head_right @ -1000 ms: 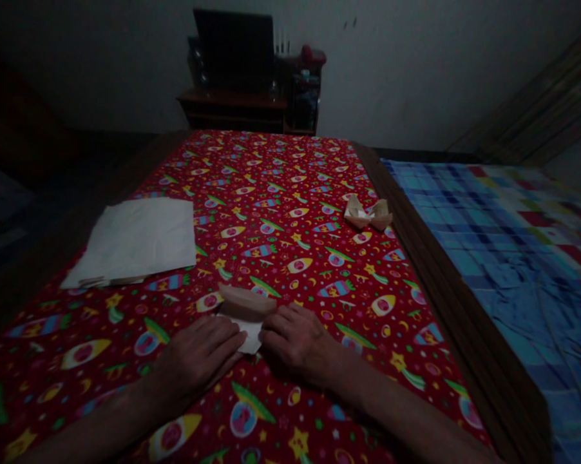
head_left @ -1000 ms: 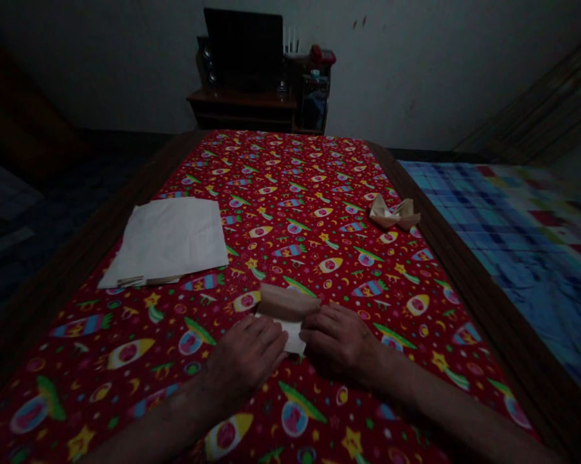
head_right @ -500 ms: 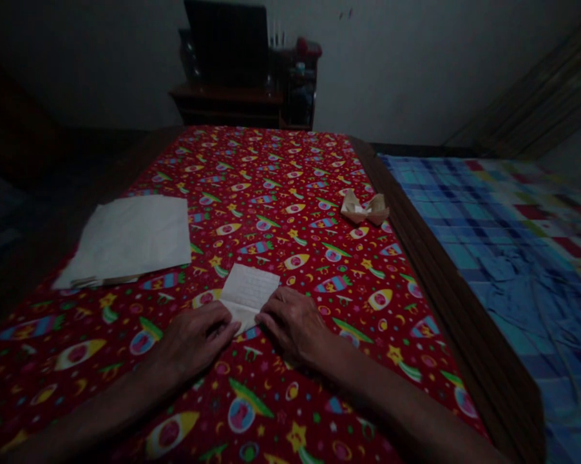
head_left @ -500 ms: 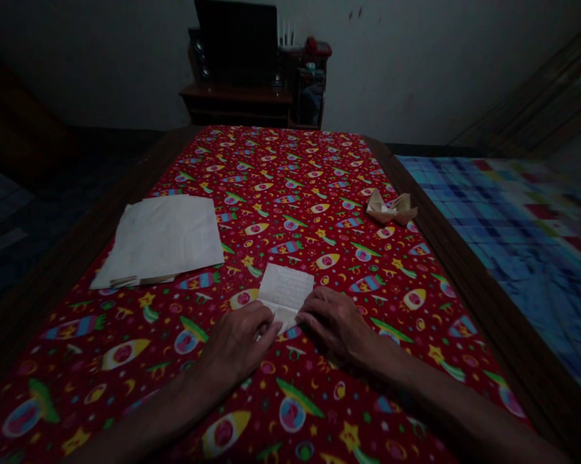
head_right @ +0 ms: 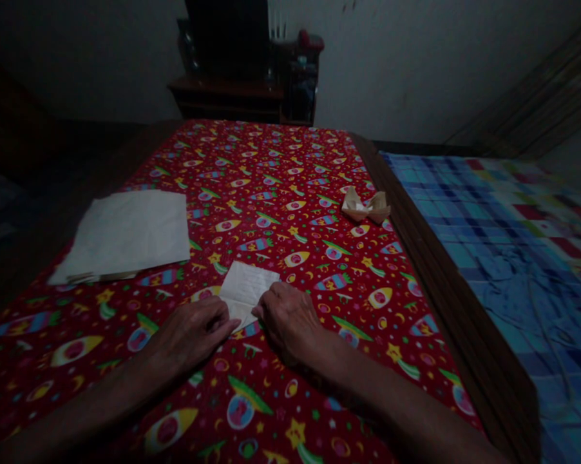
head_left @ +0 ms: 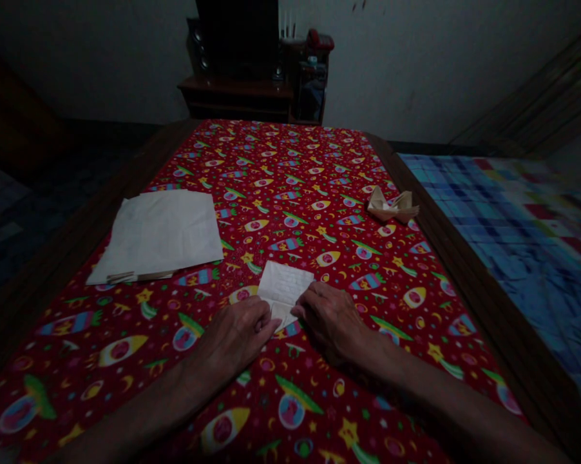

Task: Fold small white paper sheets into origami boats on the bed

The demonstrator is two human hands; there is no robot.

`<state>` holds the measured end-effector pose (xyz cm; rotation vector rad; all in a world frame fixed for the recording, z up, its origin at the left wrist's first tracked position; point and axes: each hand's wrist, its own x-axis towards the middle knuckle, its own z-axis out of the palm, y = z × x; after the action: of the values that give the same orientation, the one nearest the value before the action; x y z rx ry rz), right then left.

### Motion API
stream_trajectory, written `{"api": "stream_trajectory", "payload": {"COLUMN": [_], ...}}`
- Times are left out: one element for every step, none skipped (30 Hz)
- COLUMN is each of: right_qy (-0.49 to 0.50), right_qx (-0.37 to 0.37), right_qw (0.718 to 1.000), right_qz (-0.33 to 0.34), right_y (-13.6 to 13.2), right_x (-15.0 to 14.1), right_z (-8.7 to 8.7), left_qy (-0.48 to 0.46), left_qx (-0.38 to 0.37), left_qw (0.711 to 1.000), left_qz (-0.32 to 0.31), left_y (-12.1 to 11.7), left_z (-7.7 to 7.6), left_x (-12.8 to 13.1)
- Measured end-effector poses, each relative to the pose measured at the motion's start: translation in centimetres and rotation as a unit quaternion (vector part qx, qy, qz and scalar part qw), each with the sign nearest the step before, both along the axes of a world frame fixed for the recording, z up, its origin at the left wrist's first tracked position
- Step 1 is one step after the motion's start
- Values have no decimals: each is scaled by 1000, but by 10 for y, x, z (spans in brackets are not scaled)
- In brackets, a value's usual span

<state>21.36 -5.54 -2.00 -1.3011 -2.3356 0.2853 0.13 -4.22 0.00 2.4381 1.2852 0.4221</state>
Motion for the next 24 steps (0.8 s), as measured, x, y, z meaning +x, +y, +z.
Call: {"api": "stream_trajectory", "payload": {"right_qy": [-3, -7, -12, -19, -25, -31, -35, -38, -38, -35, -31, -26, -20, -11, 2, 23, 52, 88, 127, 161, 185, 191, 176, 139], "right_qx": [5, 13, 21, 27, 32, 34, 35, 31, 27, 23, 19, 12, 8, 7, 6, 0, -8, -18, -27, -33, -30, -20, -1, 16], "right_qw": [1000, 1000, 1000, 999, 999, 999, 999, 999, 999, 999, 999, 999, 1000, 1000, 1000, 1000, 998, 995, 989, 983, 978, 978, 983, 990], "right_qz": [-1, -4, -9, -11, -12, -13, -13, -14, -14, -15, -16, -14, -13, -13, -14, -18, -29, -46, -66, -82, -89, -80, -50, -14], "right_y": [0, 0, 0, 0, 0, 0, 0, 0, -1, -1, -1, -1, 0, 1, 2, 4, 6, 7, 7, 6, 4, -1, -6, -13], "right_x": [0, 0, -1, -1, -1, -2, -2, -2, -3, -3, -3, -3, -4, -4, -3, -3, -1, 1, 4, 7, 10, 14, 17, 19], "right_z": [0, -1, -1, 0, 0, 0, 0, 0, 0, -1, -3, -4, -5, -5, -4, -3, 0, 4, 8, 11, 14, 16, 16, 15], "left_qy": [4, 7, 10, 14, 21, 27, 32, 35, 32, 26, 20, 15, 14, 17, 22, 30, 38, 47, 56, 63, 70, 75, 77, 78], "left_qx": [3, 8, 16, 29, 45, 66, 90, 112, 134, 152, 166, 177, 183, 185, 185, 183, 182, 181, 181, 183, 184, 187, 191, 197], "left_qw": [1000, 1000, 1000, 999, 999, 997, 995, 993, 989, 984, 978, 973, 969, 968, 968, 968, 967, 966, 965, 964, 963, 963, 962, 961], "left_qz": [-3, -7, -8, -6, -3, -3, -10, -28, -59, -94, -126, -150, -163, -168, -169, -170, -174, -178, -182, -183, -183, -182, -180, -179], "left_y": [0, -1, -2, -3, -3, -4, -5, -5, -6, -7, -9, -11, -12, -14, -15, -16, -17, -18, -18, -18, -17, -17, -17, -17], "left_z": [0, 0, 0, 1, 3, 4, 5, 5, 4, 3, 1, -2, -4, -6, -8, -9, -9, -8, -8, -7, -6, -6, -6, -6], "left_x": [-1, -2, -2, -2, -2, -2, -1, 0, 1, 2, 2, 2, 2, 1, 0, 0, -1, -2, -2, -3, -3, -3, -3, -3]}}
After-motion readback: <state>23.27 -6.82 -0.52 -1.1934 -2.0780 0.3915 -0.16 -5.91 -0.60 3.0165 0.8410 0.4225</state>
